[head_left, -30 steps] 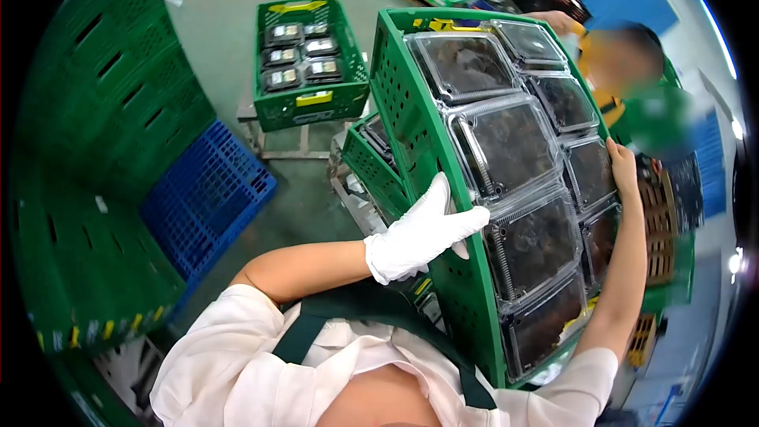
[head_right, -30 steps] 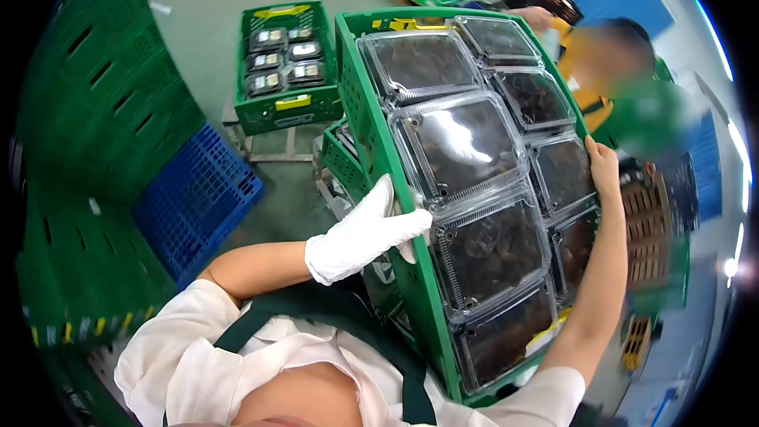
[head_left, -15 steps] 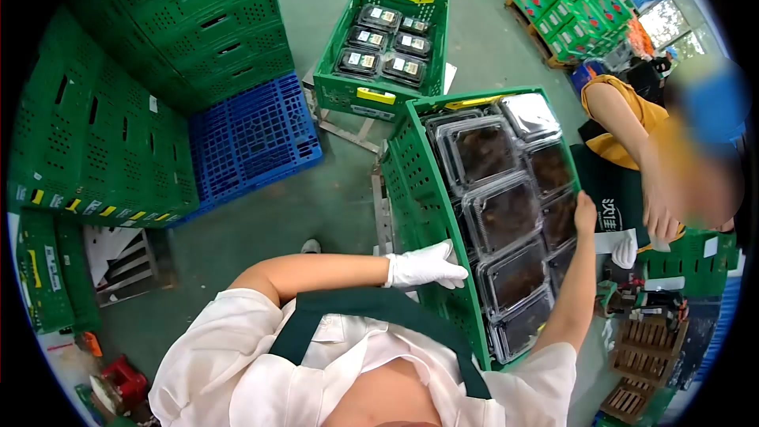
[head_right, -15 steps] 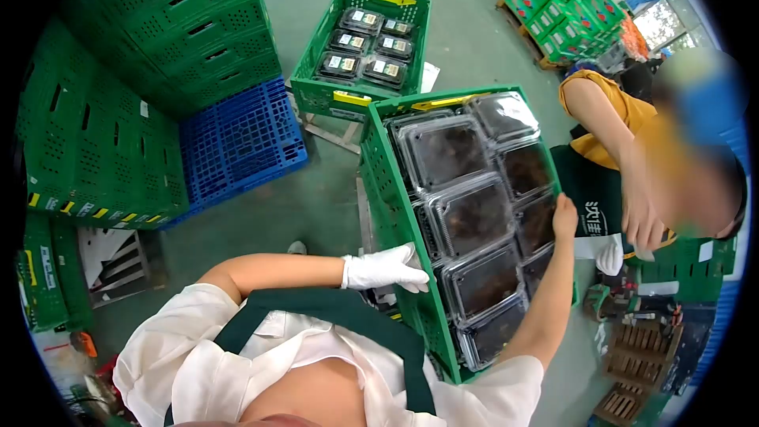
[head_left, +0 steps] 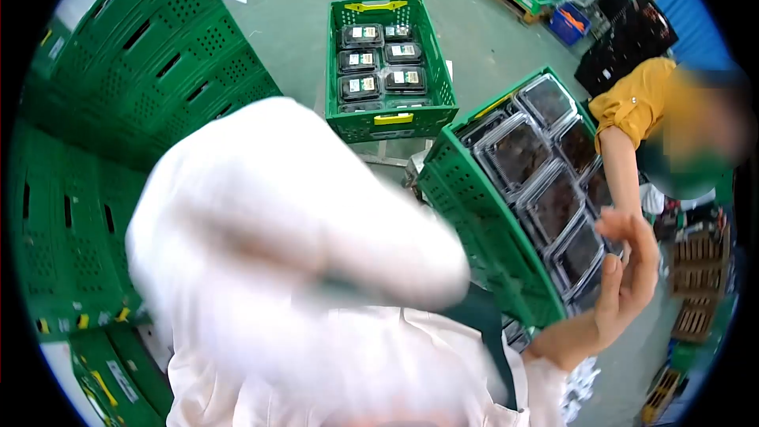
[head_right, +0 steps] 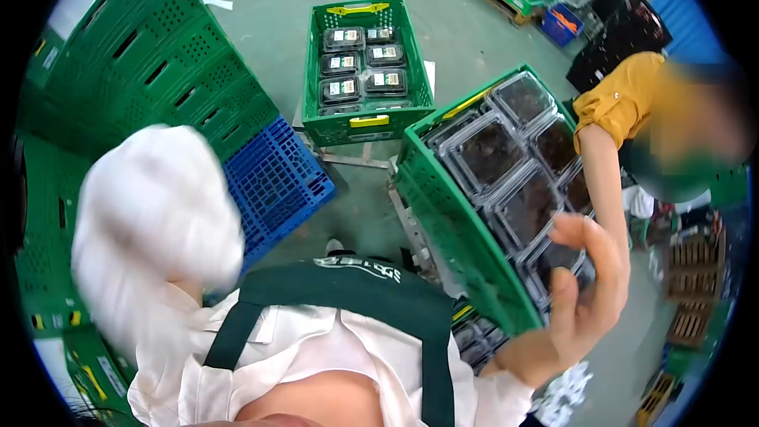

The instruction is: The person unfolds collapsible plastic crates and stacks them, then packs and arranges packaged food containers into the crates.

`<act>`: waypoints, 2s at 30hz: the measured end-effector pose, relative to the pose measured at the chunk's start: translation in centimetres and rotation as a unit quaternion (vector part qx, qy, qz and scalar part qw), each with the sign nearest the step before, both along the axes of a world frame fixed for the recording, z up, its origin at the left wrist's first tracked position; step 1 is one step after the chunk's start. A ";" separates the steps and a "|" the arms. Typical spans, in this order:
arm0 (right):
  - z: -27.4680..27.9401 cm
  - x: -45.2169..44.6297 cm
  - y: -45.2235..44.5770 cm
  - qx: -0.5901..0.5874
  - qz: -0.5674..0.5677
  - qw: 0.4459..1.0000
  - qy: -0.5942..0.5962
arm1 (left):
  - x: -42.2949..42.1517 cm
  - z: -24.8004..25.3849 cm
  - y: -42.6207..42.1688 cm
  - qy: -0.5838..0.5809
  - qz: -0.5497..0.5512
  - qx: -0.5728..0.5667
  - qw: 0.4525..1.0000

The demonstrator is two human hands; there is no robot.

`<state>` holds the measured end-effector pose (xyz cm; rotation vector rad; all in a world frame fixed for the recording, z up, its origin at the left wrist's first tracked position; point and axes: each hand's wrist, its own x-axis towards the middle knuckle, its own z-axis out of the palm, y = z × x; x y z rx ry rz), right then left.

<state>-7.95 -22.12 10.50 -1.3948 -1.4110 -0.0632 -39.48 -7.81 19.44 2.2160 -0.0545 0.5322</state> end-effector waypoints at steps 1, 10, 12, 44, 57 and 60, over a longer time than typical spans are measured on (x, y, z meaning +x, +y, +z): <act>1.1 -3.7 1.3 0.069 0.034 0.997 -0.019 | -0.1 0.5 -0.6 0.016 -0.066 0.036 0.997; 8.5 -9.4 5.7 0.097 0.168 0.956 -0.221 | -7.9 -8.7 7.8 -0.329 0.292 0.090 0.894; 6.4 -8.1 6.7 0.313 0.119 0.912 -0.237 | -7.5 -10.8 11.6 -0.284 0.376 0.013 0.882; -43.8 -8.6 44.3 -0.278 -0.397 0.770 0.414 | -10.5 -51.7 54.8 0.058 0.495 -0.623 0.604; -37.8 0.9 50.5 -0.488 -0.280 0.826 0.041 | -5.4 -51.8 31.5 -0.065 0.551 -0.717 0.422; -39.5 2.0 49.1 -0.625 -0.226 0.747 0.012 | -8.9 -47.6 31.6 0.206 0.378 -0.754 0.496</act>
